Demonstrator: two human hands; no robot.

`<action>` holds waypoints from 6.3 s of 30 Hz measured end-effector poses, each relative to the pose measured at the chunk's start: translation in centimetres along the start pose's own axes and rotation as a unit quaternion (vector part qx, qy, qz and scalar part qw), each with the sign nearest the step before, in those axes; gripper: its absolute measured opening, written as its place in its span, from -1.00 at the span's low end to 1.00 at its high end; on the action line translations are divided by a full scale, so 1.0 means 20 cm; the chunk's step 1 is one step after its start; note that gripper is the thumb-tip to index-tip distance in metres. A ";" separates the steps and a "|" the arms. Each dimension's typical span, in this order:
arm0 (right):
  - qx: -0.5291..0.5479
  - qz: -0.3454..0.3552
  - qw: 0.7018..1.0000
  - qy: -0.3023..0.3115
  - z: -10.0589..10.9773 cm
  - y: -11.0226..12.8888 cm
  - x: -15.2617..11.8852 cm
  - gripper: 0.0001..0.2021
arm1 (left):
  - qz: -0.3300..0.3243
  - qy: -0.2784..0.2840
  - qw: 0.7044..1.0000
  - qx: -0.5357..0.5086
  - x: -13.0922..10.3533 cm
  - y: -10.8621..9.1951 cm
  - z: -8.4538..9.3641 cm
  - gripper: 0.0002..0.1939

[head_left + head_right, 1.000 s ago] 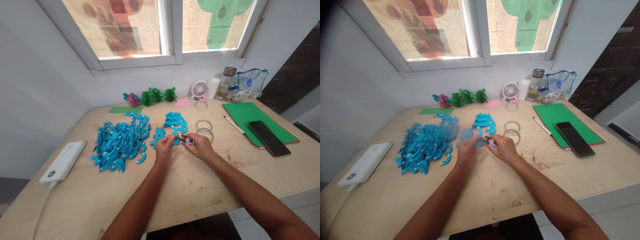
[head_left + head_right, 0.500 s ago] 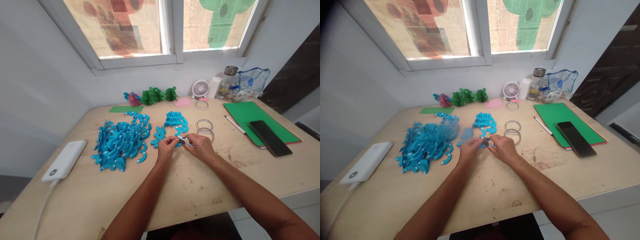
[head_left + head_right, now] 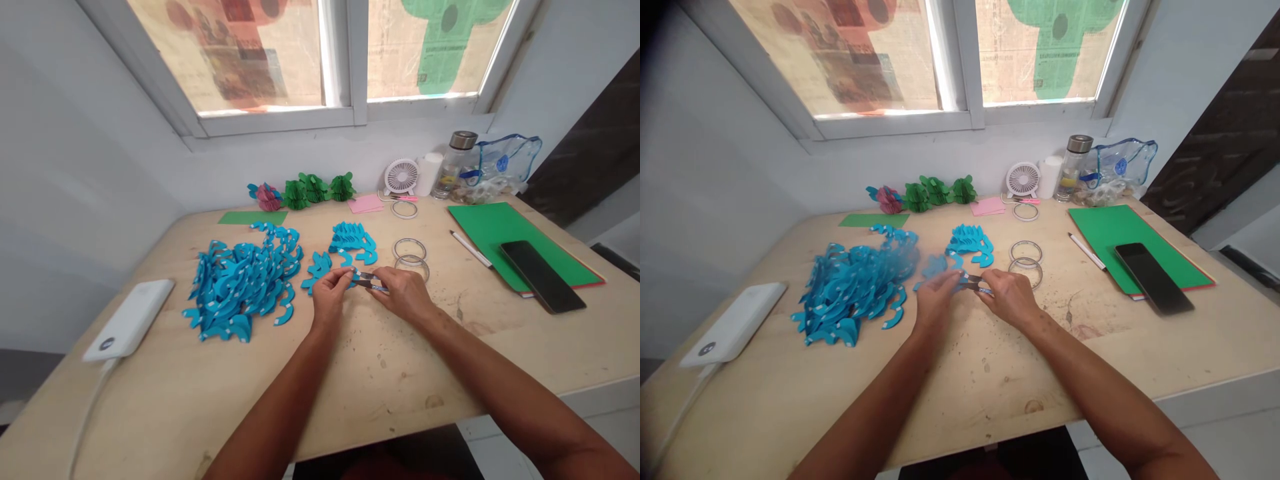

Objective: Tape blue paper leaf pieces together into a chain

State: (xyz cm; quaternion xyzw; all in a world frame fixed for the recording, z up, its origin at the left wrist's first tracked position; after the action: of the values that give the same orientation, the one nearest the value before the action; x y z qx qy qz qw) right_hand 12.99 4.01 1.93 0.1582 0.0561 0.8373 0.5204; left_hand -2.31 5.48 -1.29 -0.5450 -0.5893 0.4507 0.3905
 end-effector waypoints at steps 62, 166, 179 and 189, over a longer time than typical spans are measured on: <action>-0.099 -0.244 0.962 0.067 0.11 -0.31 0.00 -0.72 | -0.025 0.075 0.990 0.115 -0.05 -0.03 -0.07 -0.90; 0.471 -0.097 0.876 0.038 -0.06 -0.10 0.06 -0.89 | -0.086 0.171 0.969 0.153 -0.07 -0.01 -0.08 -0.73; 0.525 -0.138 0.839 -0.013 -0.06 -0.10 0.06 -0.85 | 0.041 0.126 0.991 -0.003 -0.05 0.04 -0.08 -0.70; 0.502 -0.135 0.854 0.002 -0.08 -0.10 0.06 -0.84 | 0.017 0.093 0.996 0.000 -0.04 0.03 -0.07 -0.71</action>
State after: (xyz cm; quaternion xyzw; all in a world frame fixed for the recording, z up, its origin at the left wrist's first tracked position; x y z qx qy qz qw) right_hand 13.69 6.01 0.18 0.3877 0.4908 0.6170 0.4777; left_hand -0.72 4.90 -1.39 -0.5944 -0.5412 0.4045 0.4361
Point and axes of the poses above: each hand's wrist, its own x-axis towards the middle knuckle, its own z-axis out of the back of the hand, y = z × x, the point moved 3 cm from there along x, towards the middle knuckle, and after that the axes turned 7 degrees about y, right-handed, at the moved point
